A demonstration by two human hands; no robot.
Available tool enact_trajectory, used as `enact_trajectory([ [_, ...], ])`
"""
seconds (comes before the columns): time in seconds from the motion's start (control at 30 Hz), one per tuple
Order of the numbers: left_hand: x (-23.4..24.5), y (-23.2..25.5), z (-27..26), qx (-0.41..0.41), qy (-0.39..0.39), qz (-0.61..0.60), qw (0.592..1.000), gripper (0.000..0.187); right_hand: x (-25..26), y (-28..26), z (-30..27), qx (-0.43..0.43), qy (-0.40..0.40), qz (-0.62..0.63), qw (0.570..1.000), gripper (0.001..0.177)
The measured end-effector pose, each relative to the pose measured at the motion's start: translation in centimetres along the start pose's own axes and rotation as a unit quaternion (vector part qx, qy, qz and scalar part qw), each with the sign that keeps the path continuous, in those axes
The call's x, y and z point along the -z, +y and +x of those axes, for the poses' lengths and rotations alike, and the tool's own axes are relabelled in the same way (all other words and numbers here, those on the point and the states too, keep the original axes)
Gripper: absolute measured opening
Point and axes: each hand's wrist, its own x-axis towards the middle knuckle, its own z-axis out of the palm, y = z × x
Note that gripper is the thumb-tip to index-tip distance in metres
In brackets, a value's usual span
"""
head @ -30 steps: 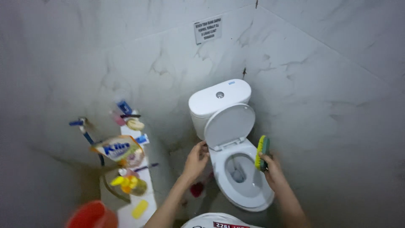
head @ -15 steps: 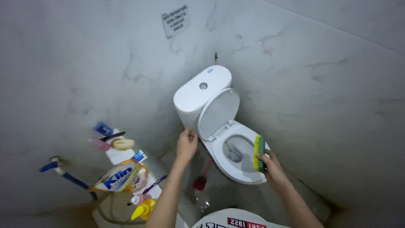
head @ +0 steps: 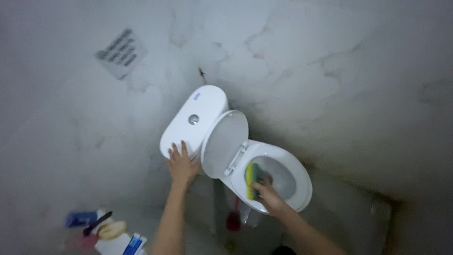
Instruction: The person scrubs the toilet seat and rim with a sponge, then uses a toilet brush to scrub the inside of the bowl. The person repeatedly wipes the seat and rim with the sponge throughout the clip.
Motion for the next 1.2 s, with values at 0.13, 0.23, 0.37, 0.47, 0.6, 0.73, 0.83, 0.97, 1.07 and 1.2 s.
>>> enact_trajectory([
  [0.13, -2.3, -1.6, 3.7, -0.013, -0.100, 0.109, 0.989, 0.130, -4.4, 0.1, 4.1, 0.033, -0.062, -0.025, 0.997, 0.080],
  [0.23, -5.1, -3.3, 5.4, -0.025, -0.136, 0.122, 0.983, 0.142, -9.2, -3.7, 5.2, 0.021, -0.044, -0.046, 0.998, 0.078],
  [0.37, -6.1, -3.2, 5.1, -0.052, -0.080, 0.124, 0.988, 0.144, -12.6, -5.0, 9.4, 0.120, -0.041, -0.097, 0.987, 0.079],
  [0.47, -4.2, -1.2, 5.4, -0.002, -0.149, 0.139, 0.979, 0.154, -14.6, -7.7, 10.1, 0.155, -0.024, -0.115, 0.981, 0.081],
  [0.6, -5.0, -1.9, 6.3, 0.012, -0.189, 0.070, 0.979, 0.157, -15.1, -4.3, 17.7, 0.363, 0.024, -0.086, 0.927, 0.083],
  [0.73, -8.4, -4.8, 7.7, -0.006, -0.169, 0.092, 0.981, 0.150, -14.1, -3.3, 22.0, 0.204, 0.058, -0.004, 0.977, 0.080],
  [0.83, -9.9, -6.2, 8.1, -0.021, -0.155, 0.103, 0.982, 0.146, -12.9, -3.7, 21.6, 0.086, 0.063, 0.052, 0.993, 0.083],
  [0.97, -8.7, -4.9, 7.5, -0.022, -0.150, 0.086, 0.985, 0.136, -13.6, -4.2, 18.4, 0.142, 0.008, 0.007, 0.990, 0.077],
  [1.07, -7.9, -4.0, 7.8, 0.000, -0.170, 0.089, 0.981, 0.133, -15.0, -4.3, 19.1, 0.231, -0.019, -0.013, 0.973, 0.078],
  [1.2, -8.1, -3.8, 7.8, 0.009, -0.176, 0.099, 0.979, 0.124, -15.0, -6.7, 18.7, 0.236, 0.014, -0.040, 0.971, 0.077],
])
